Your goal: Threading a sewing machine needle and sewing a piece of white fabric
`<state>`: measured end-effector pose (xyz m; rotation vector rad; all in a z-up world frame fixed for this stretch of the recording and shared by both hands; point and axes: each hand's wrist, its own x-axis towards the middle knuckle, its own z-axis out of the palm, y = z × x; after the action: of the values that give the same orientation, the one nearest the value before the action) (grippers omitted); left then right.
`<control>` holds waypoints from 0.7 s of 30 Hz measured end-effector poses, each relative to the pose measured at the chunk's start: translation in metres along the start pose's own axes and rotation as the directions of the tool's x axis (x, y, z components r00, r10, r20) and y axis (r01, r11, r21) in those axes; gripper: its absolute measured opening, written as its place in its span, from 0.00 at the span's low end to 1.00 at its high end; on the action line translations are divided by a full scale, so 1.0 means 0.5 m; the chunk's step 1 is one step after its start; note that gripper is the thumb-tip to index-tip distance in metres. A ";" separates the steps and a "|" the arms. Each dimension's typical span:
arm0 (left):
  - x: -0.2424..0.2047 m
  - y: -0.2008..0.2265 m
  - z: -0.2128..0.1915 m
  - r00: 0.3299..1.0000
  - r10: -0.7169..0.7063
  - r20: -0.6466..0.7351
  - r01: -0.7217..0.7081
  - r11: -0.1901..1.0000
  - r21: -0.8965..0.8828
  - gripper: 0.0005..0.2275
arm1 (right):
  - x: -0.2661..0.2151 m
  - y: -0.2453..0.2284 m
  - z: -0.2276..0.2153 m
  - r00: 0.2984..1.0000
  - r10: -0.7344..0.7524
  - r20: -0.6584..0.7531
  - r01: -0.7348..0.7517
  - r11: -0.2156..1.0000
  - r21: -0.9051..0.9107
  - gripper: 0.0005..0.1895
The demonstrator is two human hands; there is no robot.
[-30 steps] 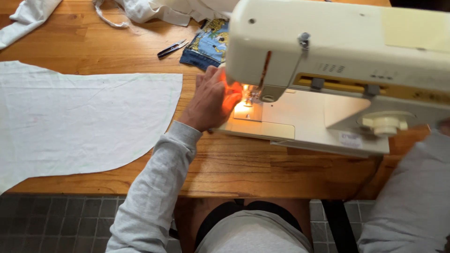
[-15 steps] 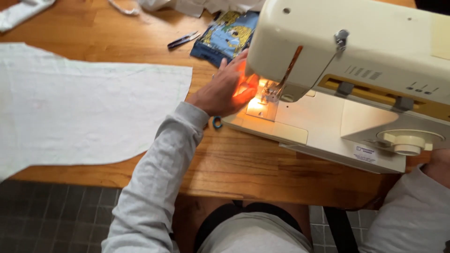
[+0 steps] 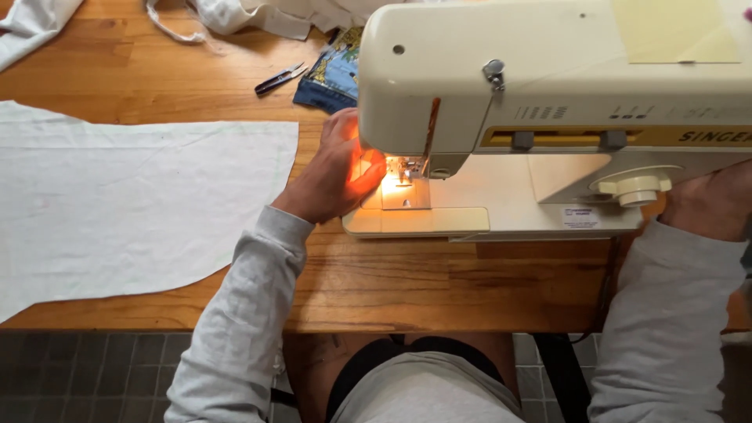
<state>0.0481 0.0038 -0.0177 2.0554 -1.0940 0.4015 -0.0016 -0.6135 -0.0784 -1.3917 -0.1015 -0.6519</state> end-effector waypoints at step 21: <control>-0.046 0.017 -0.057 0.991 -0.131 0.006 0.131 0.991 0.000 0.12 | -0.059 -0.241 0.377 0.966 -0.155 0.208 0.134 0.985 0.111 0.48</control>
<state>0.0299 0.0351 -0.0082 2.1153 -0.9566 0.3290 -0.0263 -0.4315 0.0530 -1.3664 -0.4064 -0.6065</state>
